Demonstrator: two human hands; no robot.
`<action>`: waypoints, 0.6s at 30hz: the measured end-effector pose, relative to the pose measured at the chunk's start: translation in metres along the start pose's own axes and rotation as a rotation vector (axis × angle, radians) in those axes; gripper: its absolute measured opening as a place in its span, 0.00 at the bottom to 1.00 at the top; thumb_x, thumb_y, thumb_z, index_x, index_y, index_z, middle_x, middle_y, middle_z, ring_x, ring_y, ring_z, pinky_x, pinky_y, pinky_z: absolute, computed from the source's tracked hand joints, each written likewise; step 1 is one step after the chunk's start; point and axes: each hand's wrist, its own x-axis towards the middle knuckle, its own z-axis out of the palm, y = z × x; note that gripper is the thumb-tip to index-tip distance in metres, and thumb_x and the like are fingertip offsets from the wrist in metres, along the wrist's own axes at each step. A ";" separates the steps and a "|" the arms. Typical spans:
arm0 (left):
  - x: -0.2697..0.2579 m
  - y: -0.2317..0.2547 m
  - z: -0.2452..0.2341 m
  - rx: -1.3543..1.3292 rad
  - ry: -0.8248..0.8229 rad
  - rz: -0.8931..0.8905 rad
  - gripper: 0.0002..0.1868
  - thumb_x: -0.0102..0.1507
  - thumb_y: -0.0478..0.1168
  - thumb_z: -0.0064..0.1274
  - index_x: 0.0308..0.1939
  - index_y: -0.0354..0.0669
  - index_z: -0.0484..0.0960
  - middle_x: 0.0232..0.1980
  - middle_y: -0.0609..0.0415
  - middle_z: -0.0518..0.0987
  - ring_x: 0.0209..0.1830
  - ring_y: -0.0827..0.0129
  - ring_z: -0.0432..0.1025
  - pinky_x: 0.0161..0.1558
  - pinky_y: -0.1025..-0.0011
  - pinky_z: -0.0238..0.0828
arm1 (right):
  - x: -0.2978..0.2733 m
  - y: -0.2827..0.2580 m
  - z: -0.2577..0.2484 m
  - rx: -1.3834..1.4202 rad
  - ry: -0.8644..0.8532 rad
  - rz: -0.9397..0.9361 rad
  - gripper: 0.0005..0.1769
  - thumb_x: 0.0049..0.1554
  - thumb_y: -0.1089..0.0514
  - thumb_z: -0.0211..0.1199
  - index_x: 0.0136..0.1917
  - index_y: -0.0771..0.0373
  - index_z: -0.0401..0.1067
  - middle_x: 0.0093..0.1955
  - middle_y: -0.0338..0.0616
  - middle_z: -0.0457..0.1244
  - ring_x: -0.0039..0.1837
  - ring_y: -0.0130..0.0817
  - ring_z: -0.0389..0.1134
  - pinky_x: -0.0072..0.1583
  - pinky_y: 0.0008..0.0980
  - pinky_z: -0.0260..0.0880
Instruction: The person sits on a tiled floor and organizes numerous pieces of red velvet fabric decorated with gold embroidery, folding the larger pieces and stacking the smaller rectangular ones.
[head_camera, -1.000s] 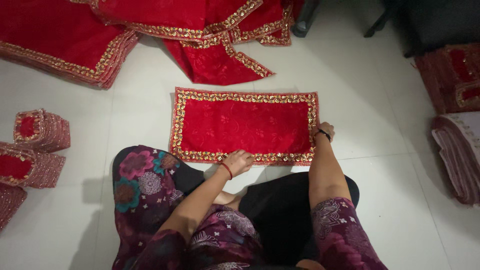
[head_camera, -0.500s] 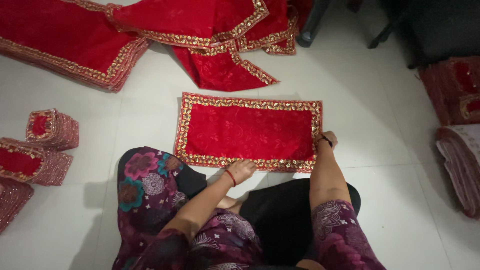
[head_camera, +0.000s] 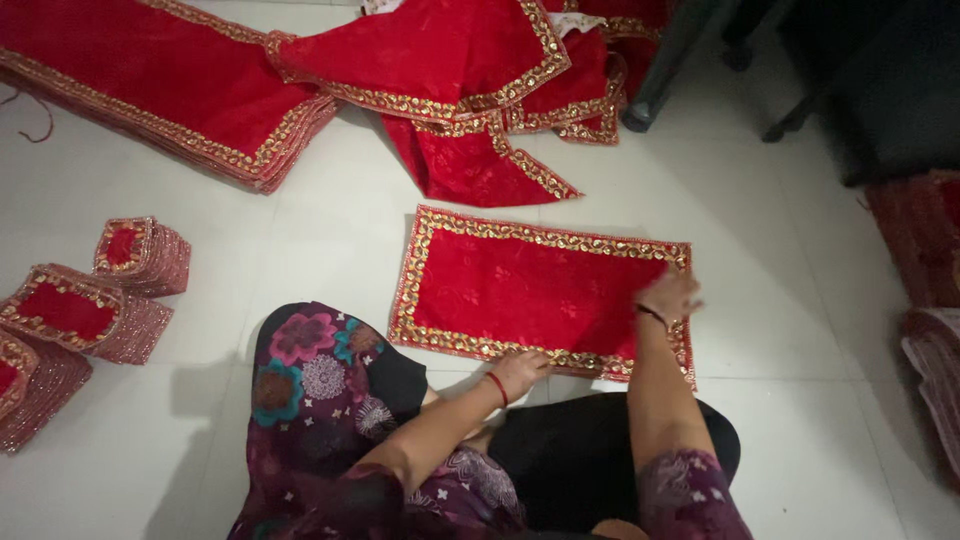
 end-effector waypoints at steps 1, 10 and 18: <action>0.009 0.003 0.004 0.013 -0.015 0.026 0.14 0.60 0.37 0.49 0.46 0.44 0.85 0.53 0.50 0.81 0.57 0.58 0.74 0.51 0.59 0.76 | -0.003 -0.013 0.002 -0.033 0.046 -0.135 0.32 0.63 0.49 0.55 0.80 0.44 0.58 0.85 0.48 0.48 0.86 0.50 0.41 0.76 0.69 0.42; 0.052 -0.082 -0.032 -0.112 0.071 -0.062 0.09 0.59 0.36 0.50 0.37 0.42 0.87 0.43 0.48 0.84 0.46 0.55 0.77 0.52 0.58 0.75 | -0.064 -0.092 0.002 -0.030 -0.710 -0.338 0.79 0.34 0.12 0.66 0.83 0.26 0.20 0.87 0.31 0.12 0.85 0.59 0.12 0.69 0.91 0.34; 0.113 -0.236 -0.115 -0.003 0.284 -0.693 0.24 0.59 0.35 0.52 0.61 0.39 0.76 0.63 0.40 0.74 0.59 0.43 0.73 0.61 0.55 0.71 | 0.018 -0.024 0.011 -0.041 -0.725 -0.226 0.81 0.33 0.14 0.70 0.83 0.26 0.19 0.87 0.37 0.13 0.86 0.61 0.17 0.72 0.84 0.36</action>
